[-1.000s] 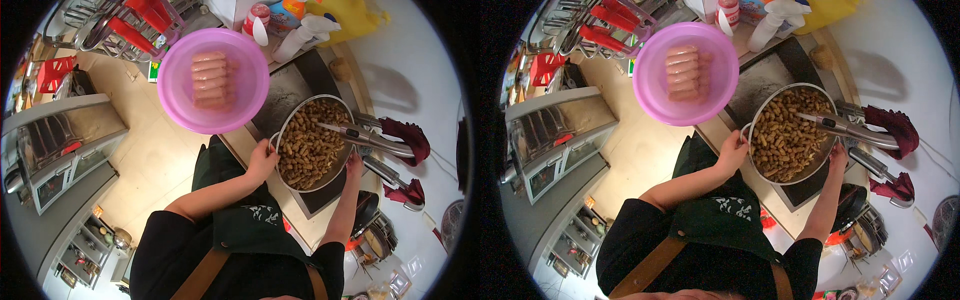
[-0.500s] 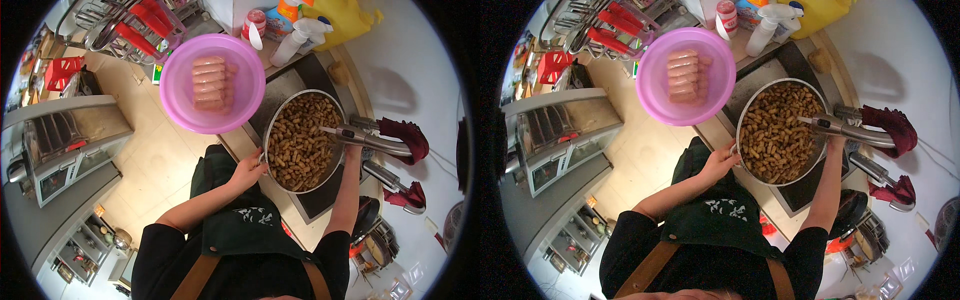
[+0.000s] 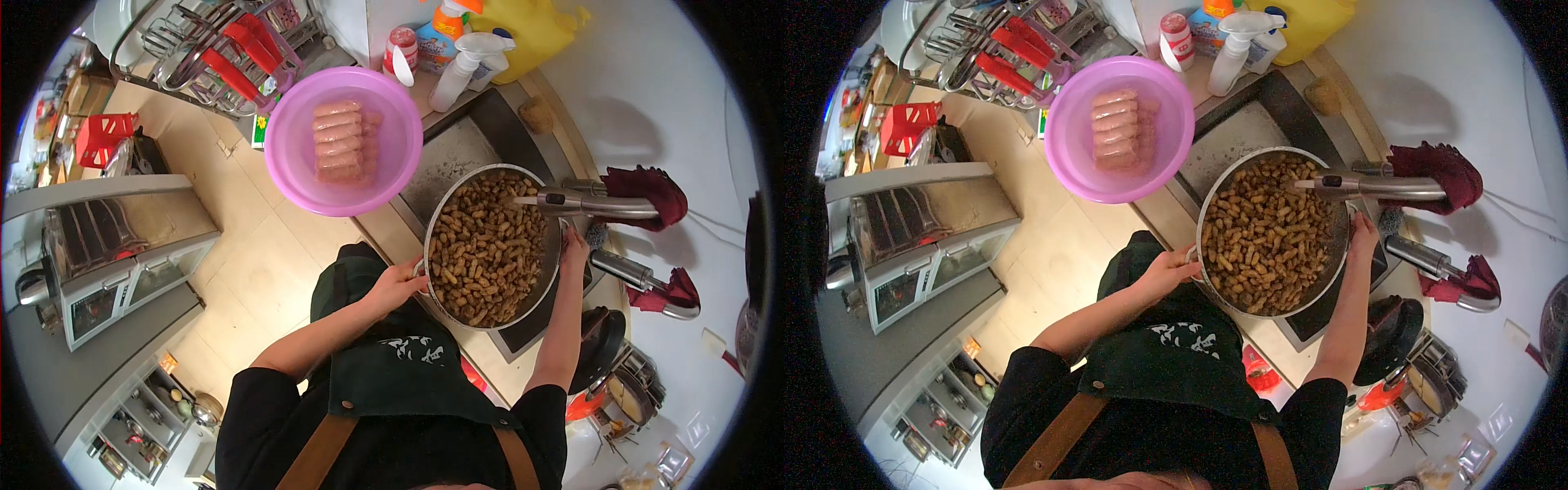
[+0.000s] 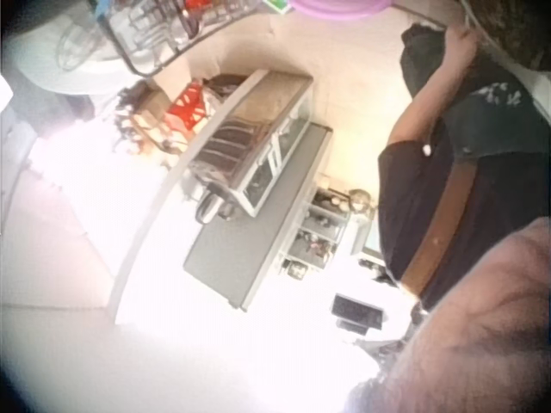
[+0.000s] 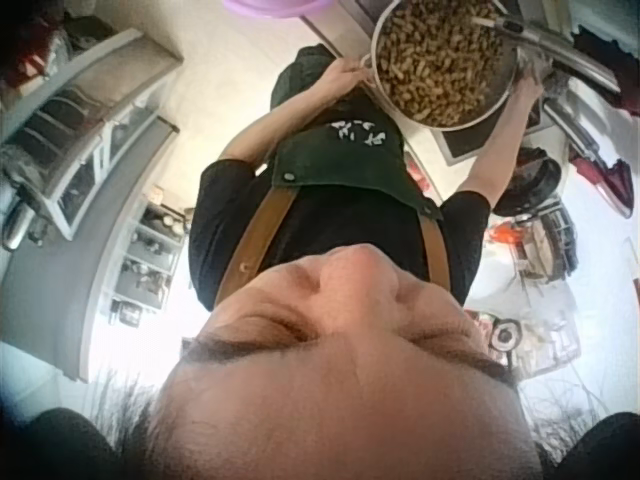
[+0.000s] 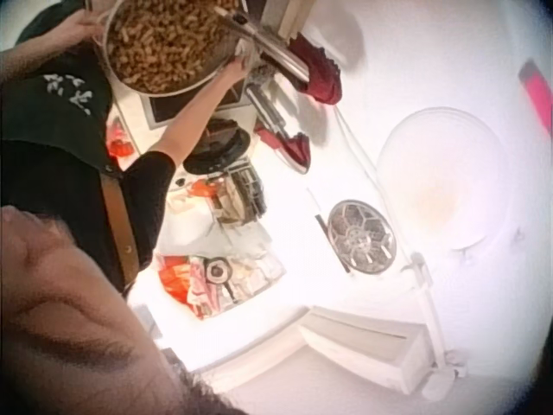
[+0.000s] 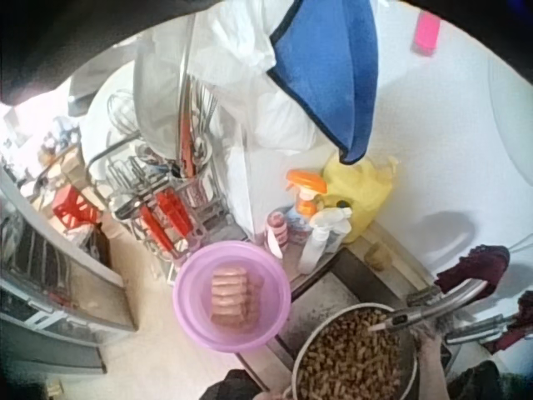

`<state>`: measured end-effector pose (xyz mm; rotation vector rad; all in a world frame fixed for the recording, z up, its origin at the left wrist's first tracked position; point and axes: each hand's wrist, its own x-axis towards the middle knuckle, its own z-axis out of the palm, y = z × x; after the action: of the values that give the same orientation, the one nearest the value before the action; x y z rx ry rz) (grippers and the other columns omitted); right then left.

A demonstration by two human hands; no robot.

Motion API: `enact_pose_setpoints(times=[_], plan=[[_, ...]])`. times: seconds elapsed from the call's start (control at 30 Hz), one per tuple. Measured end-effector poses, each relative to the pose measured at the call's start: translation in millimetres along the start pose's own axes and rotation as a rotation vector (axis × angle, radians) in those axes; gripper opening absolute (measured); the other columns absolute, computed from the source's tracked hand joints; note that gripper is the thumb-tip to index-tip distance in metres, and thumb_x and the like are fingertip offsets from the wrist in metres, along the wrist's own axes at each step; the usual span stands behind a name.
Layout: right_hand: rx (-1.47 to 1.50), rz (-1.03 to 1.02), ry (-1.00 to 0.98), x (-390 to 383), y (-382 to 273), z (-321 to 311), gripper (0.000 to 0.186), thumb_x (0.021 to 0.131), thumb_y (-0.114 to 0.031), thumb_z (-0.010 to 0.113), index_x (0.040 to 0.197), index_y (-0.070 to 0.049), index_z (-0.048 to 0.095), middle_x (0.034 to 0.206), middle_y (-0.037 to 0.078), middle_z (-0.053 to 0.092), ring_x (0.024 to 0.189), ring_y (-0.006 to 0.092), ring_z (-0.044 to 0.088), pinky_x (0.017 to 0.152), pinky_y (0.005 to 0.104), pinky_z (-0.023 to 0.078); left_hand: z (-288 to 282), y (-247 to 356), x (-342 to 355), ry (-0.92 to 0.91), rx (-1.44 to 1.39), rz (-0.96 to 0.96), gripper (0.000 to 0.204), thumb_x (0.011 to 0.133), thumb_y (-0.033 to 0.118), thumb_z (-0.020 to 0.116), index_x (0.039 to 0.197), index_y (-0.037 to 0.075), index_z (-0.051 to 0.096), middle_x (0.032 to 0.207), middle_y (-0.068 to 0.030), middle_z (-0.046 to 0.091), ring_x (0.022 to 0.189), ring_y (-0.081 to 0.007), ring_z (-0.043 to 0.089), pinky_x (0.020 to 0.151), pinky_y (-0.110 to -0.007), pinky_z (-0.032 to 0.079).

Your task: Washing and rinsing a large bowl of peanuts in a kitchen sink.

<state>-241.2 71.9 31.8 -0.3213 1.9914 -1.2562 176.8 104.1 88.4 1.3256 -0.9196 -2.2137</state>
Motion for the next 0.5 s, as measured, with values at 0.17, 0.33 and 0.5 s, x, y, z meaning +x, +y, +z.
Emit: enact_pose_setpoints(times=[0.17, 0.33, 0.5], plan=[[-0.097, 0.051, 0.101, -25, -9, 3, 0.03, 0.077, -0.019, 0.059, 0.099, 0.001, 0.054, 0.086, 0.007, 0.055, 0.078, 0.0183, 0.053, 0.069, 0.0308, 0.042, -10, -28, 7, -0.101, 0.192, 0.009, 0.022, 0.078, 0.021, 0.054, 0.082, 0.0, 0.061, 0.071, -0.0046, 0.058, 0.068, -0.0098, 0.051, 0.064, -0.024, 0.04], [0.013, -0.002, 0.268, -33, -4, -1, 0.034, 0.074, -0.022, 0.062, 0.097, 0.002, 0.055, 0.102, 0.013, 0.051, 0.1, 0.0221, 0.044, 0.088, 0.0357, 0.033, -24, -22, 13, -0.246, 0.596, -0.011, 0.021, 0.077, 0.021, 0.055, 0.085, 0.003, 0.061, 0.069, -0.0068, 0.059, 0.066, -0.0103, 0.053, 0.063, -0.025, 0.042], [-0.032, -0.101, 0.382, -46, -4, 2, 0.027, 0.074, -0.017, 0.061, 0.089, 0.004, 0.058, 0.087, 0.01, 0.058, 0.081, 0.0191, 0.054, 0.07, 0.0326, 0.042, -32, 26, 18, -0.37, 0.739, -0.071, 0.02, 0.076, 0.017, 0.054, 0.089, 0.002, 0.059, 0.071, -0.0084, 0.06, 0.067, -0.0129, 0.055, 0.064, -0.027, 0.043]])
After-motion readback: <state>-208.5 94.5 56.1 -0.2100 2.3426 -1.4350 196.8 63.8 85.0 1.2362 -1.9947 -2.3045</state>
